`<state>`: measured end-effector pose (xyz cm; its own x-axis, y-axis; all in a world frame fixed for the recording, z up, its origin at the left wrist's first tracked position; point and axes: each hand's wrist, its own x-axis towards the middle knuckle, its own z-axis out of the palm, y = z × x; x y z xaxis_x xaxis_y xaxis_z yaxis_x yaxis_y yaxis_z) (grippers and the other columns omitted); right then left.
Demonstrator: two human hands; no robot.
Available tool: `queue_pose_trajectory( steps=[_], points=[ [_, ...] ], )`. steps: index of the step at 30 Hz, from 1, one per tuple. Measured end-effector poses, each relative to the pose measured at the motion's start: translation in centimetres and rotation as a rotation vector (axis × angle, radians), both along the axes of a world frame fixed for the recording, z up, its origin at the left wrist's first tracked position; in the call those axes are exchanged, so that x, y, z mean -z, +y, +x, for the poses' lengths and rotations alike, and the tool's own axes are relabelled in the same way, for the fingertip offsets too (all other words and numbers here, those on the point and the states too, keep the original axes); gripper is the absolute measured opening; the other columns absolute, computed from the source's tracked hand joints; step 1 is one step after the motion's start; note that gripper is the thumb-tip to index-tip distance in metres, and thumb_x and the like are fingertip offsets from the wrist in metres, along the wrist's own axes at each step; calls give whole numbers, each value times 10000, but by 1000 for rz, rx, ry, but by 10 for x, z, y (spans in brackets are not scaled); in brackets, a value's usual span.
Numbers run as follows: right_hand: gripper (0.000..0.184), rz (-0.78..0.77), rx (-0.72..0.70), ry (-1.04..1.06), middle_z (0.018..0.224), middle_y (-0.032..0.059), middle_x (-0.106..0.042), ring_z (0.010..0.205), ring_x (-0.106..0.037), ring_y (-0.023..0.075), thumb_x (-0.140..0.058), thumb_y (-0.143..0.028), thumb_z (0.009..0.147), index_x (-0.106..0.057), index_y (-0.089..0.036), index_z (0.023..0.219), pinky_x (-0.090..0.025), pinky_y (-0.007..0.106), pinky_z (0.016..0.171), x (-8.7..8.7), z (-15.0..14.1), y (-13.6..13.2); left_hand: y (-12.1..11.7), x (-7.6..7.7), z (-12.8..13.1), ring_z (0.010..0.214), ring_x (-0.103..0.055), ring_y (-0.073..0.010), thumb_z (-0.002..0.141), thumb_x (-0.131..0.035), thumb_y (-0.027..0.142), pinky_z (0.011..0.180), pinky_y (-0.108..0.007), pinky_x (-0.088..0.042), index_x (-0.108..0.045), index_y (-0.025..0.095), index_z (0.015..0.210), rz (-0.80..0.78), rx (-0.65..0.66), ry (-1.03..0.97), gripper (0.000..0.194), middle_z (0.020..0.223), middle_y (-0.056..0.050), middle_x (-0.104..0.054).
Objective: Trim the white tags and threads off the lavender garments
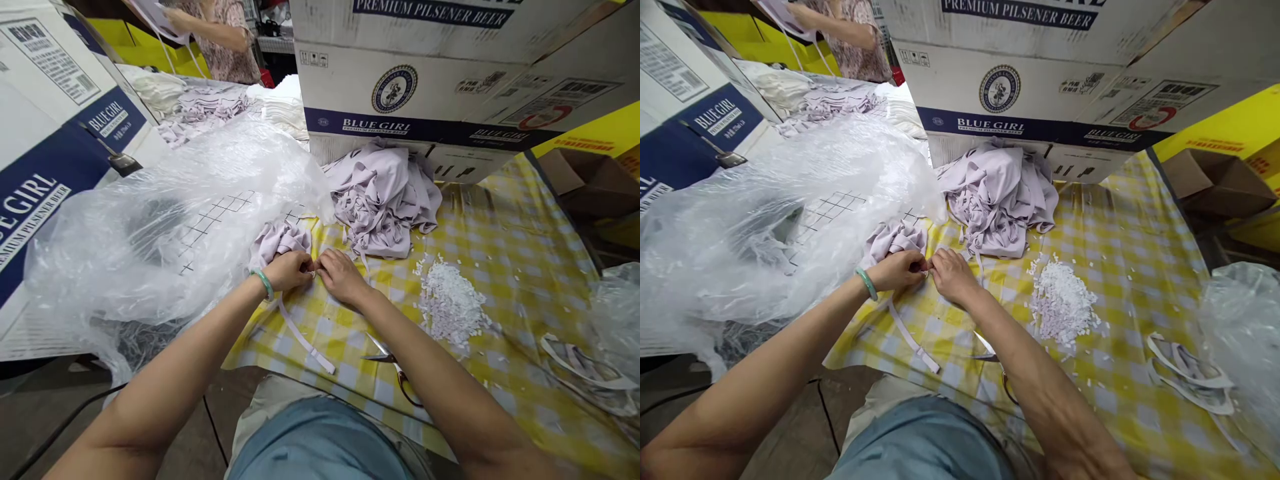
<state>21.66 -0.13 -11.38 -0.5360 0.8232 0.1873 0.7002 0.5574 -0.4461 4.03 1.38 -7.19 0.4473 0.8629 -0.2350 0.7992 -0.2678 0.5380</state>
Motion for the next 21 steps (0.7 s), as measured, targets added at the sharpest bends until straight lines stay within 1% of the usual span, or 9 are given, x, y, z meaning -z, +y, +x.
queue_pose_trajectory(
  steps=[2, 4, 11, 15, 21],
  points=[
    [88, 3, 9, 5, 988, 71, -602, 934, -498, 216, -518, -169, 907, -597, -187, 944, -389, 333, 832, 1, 0, -1, 1, 2, -1, 706, -556, -180, 698, -578, 248, 657, -285, -407, -616, 171, 718, 5, 5, -19, 88, 740, -21, -619],
    [90, 10, 20, 9, 995, 75, -604, 934, -496, 219, -513, -172, 911, -595, -187, 946, -386, 336, 831, 3, 0, -2, 2, 5, -2, 685, -549, -173, 725, -552, 269, 645, -282, -405, -607, 170, 697, 0, -10, -43, 117, 713, -18, -611],
    [90, 19, 37, 29, 968, 70, -614, 907, -490, 221, -532, -164, 897, -614, -192, 917, -370, 337, 796, 5, -2, -5, 4, 19, -6, 694, -568, -179, 771, -504, 329, 639, -288, -410, -640, 155, 760, 0, -127, -101, 221, 727, -30, -634],
    [94, 16, 44, 63, 947, 55, -629, 900, -498, 208, -551, -167, 892, -640, -196, 890, -371, 327, 800, 5, -1, -4, 1, 20, -3, 691, -575, -183, 773, -506, 329, 636, -289, -411, -644, 158, 745, 13, -181, -117, 222, 704, -27, -636],
    [147, 13, 54, 133, 927, 33, -655, 921, -511, 195, -579, -147, 876, -713, -208, 877, -373, 322, 834, 8, 3, -5, -7, 22, 7, 702, -573, -186, 783, -499, 295, 631, -289, -404, -623, 162, 718, 70, -321, -123, 193, 707, -32, -632]
  ],
)
